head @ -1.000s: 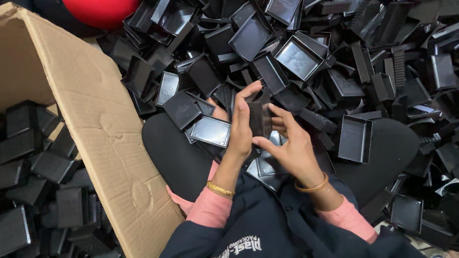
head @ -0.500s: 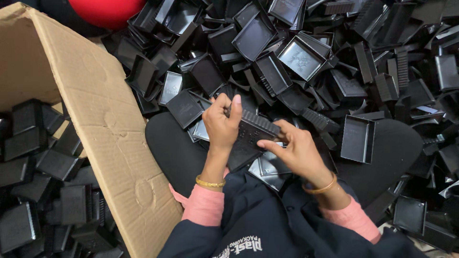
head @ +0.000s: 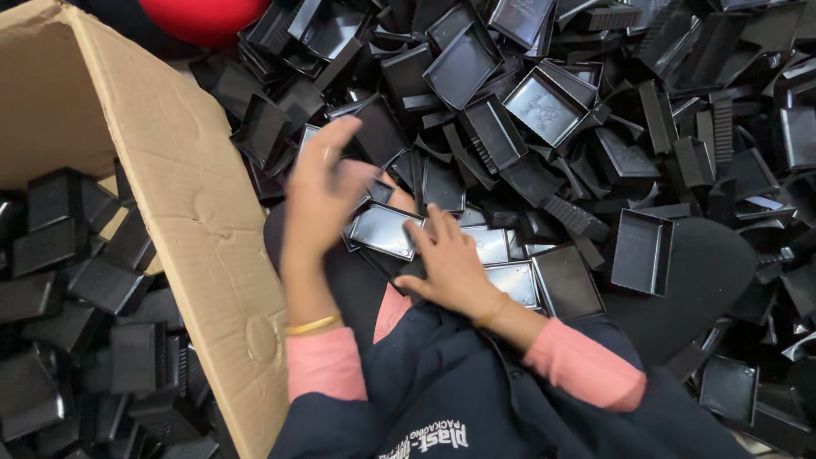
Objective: The person sits cross-legged on the floor and repeatedly picks up two black plastic components from a large pile. They align and press the parts together to form a single unit, then place the assembled unit back into the pile. The process is repeated continuously with no visible final destination for the assembled units.
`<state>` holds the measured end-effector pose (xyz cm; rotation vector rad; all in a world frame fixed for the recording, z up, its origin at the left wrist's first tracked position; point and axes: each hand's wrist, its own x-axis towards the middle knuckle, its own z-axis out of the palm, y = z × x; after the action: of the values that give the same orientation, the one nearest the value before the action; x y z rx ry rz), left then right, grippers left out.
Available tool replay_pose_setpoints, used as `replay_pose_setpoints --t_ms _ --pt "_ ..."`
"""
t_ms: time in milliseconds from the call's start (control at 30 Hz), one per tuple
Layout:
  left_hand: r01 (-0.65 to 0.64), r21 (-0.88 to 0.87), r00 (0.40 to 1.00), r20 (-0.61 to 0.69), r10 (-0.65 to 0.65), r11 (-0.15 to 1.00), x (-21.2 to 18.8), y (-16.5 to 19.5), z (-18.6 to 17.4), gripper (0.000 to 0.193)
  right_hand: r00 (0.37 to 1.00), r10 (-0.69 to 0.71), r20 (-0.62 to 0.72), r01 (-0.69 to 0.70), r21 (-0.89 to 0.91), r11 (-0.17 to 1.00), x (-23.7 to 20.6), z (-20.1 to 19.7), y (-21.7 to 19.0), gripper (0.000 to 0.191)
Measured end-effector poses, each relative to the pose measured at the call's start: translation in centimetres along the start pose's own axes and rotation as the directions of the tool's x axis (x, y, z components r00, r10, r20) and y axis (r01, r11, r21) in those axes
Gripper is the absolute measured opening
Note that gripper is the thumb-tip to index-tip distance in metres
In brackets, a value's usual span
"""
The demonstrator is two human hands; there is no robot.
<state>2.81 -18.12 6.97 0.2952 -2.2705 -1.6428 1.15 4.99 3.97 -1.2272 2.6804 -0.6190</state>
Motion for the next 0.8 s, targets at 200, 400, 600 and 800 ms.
replay_pose_setpoints --t_ms 200,400,600,800 --pt "0.094 0.753 0.922 0.181 -0.342 0.652 -0.4 -5.4 4.9 0.074 0.982 0.061 0.179 -0.045 -0.093 0.995 -0.6 2.1 0.7 0.095" --pt "0.218 0.510 0.974 -0.063 -0.216 0.832 -0.9 -7.6 1.4 0.064 0.928 -0.333 0.168 0.319 0.103 0.942 -3.0 -1.5 4.2 0.111" --pt "0.075 -0.027 0.968 -0.237 -0.080 0.997 -1.6 -1.5 1.7 0.039 0.995 -0.088 -0.040 0.094 0.200 0.975 -3.8 -7.9 7.6 0.083" --pt "0.097 -0.573 0.993 0.116 -0.037 0.814 -3.3 4.5 11.8 0.049 0.983 0.176 -0.046 -0.107 0.635 0.765 -2.3 -8.4 6.4 0.093"
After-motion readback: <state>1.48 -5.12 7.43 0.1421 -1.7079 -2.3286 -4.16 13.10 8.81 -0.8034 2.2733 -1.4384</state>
